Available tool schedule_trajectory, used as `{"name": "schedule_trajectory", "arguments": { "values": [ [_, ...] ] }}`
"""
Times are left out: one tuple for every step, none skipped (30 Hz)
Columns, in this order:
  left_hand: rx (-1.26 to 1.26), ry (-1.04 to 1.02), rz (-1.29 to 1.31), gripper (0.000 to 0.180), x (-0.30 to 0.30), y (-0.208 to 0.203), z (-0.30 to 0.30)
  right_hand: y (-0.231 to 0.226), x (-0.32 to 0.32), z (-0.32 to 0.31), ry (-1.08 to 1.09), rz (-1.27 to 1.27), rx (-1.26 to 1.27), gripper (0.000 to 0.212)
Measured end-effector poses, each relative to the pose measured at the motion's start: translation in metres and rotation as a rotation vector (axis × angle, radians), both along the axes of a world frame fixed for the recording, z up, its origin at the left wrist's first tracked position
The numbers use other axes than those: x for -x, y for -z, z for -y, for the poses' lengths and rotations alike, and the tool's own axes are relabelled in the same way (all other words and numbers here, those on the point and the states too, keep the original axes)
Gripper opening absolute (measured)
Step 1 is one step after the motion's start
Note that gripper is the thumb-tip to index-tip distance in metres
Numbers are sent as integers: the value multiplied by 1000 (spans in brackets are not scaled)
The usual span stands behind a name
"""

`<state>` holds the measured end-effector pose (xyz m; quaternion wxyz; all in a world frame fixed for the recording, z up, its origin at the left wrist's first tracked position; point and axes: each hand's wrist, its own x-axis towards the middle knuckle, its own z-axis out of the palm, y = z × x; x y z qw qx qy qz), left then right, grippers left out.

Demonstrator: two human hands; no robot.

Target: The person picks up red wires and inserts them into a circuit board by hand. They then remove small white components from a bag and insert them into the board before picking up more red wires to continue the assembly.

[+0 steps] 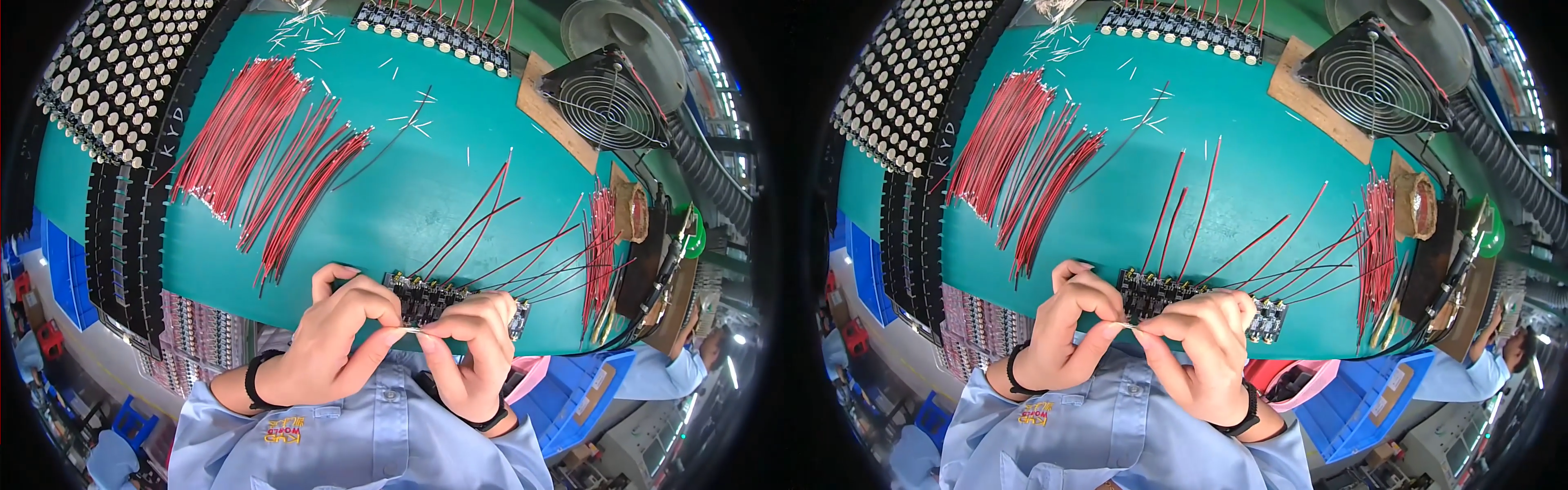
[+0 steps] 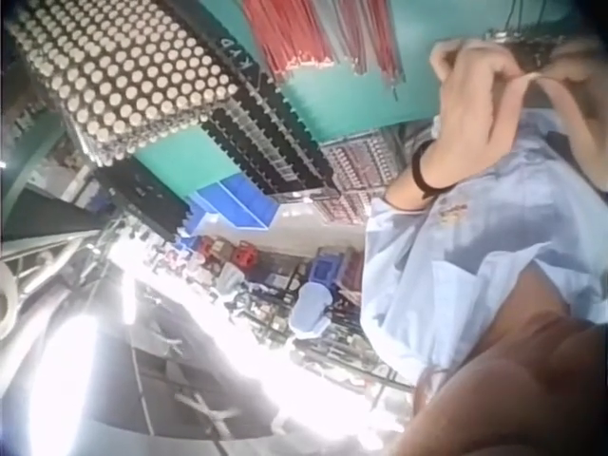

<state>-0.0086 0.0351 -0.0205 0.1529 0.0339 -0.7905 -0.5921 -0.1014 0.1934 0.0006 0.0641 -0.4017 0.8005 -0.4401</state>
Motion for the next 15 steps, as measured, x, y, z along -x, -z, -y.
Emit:
{"name": "schedule_trajectory", "arguments": {
  "values": [
    [-7, 1, 0, 13, 0, 0, 0, 0, 0, 1, -3, 2, -1, 19],
    [-13, 1, 0, 13, 0, 0, 0, -2, 1, 3, -9, 1, -10, 19],
    [-19, 2, 0, 12, 0, 0, 0, -3, 1, 4, -14, 0, -19, 19],
    [-20, 0, 2, 12, 0, 0, 1, -4, 1, 5, -20, -1, -28, 19],
    [-14, 9, 4, 12, -1, 0, 1, -3, 1, 5, -22, 1, -28, 19],
    [-9, 20, 8, 12, -1, 0, 1, -1, 0, 4, -29, -7, -14, 18],
    [-4, 31, 11, 12, -2, -1, 2, 0, -1, 3, -37, -14, 1, 18],
    [-6, 30, 13, 12, -2, -1, 2, 1, -2, 3, -44, -22, 15, 17],
    [-17, 22, 10, 12, -2, -1, 2, 1, -2, 3, -44, -20, 12, 17],
    [-28, 15, 7, 11, -2, 0, 2, 1, -3, 2, -22, -22, 24, 17],
    [-40, 5, 5, 11, -1, 0, 3, 1, -2, 1, -1, -24, 36, 17],
    [-43, 3, 7, 11, -2, 1, 3, 1, -2, 1, 20, -26, 47, 17],
    [-16, -41, 17, 11, -3, 1, 5, 1, -2, 1, 18, -24, 43, 17],
    [11, -84, 28, 11, -3, 1, 6, 2, -2, 2, 71, -122, -46, 18],
    [37, -127, 39, 12, -4, 2, 7, 3, -1, 3, 124, -220, -134, 18]
  ]
}}
